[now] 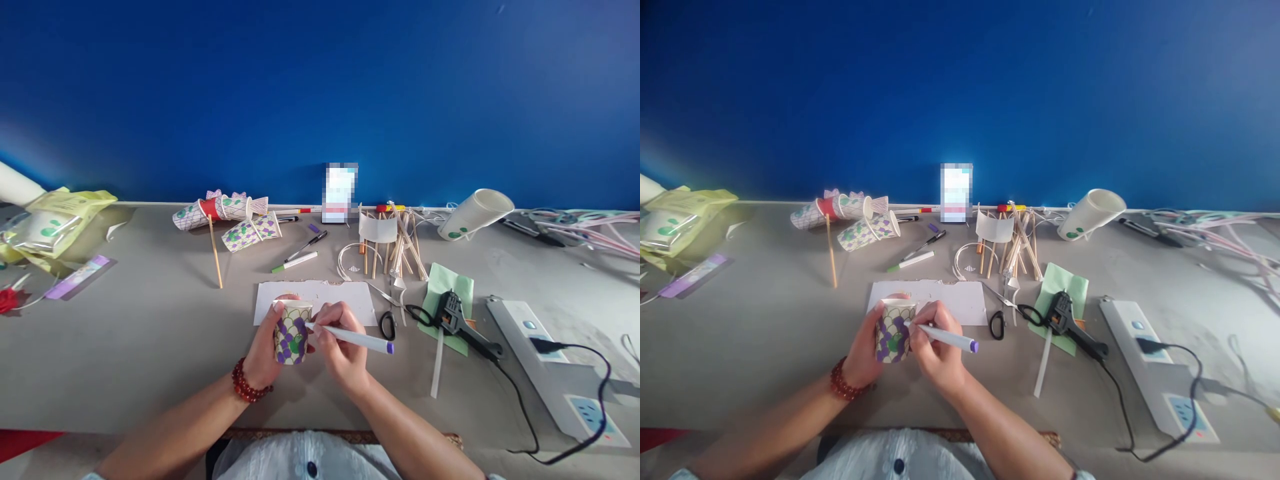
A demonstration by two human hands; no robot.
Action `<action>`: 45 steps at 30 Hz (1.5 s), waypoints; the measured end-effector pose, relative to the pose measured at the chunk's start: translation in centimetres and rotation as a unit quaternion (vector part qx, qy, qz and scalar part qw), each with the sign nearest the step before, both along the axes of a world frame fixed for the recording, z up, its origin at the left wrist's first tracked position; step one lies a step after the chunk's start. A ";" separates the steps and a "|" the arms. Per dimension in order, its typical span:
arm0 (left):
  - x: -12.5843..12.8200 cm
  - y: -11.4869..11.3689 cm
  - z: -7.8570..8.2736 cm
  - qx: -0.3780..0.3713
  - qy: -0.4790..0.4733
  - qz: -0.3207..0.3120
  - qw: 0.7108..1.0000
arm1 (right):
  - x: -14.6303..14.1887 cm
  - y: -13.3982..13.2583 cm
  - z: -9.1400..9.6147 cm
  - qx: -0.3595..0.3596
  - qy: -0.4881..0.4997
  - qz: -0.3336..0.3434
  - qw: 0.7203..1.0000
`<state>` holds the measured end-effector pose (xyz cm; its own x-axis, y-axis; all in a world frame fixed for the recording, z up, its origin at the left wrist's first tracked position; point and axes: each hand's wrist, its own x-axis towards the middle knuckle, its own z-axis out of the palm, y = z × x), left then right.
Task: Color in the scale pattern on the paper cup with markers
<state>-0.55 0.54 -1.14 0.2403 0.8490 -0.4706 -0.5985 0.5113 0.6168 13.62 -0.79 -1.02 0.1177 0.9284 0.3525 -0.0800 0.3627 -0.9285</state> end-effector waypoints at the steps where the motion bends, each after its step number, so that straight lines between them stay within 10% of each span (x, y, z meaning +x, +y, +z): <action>1: 0.0 0.0 0.0 0.004 -0.001 -0.002 1.000 | 0.0 0.0 0.1 0.000 0.016 0.009 1.000; 14: -0.3 0.8 0.8 0.001 -0.089 -0.066 0.994 | 0.9 0.8 0.0 -0.041 0.075 -0.107 0.991; 23: -0.2 1.0 1.3 0.053 -0.141 -0.097 0.984 | 1.8 1.4 1.7 0.021 -0.061 -0.103 0.993; 31: 0.6 1.4 3.2 0.046 -0.094 -0.081 0.991 | 1.8 2.1 3.4 -0.019 -0.015 0.042 0.999; 45: -0.3 1.8 3.0 0.126 -0.007 -0.070 0.990 | 4.0 3.9 3.7 0.058 -0.157 -0.027 0.986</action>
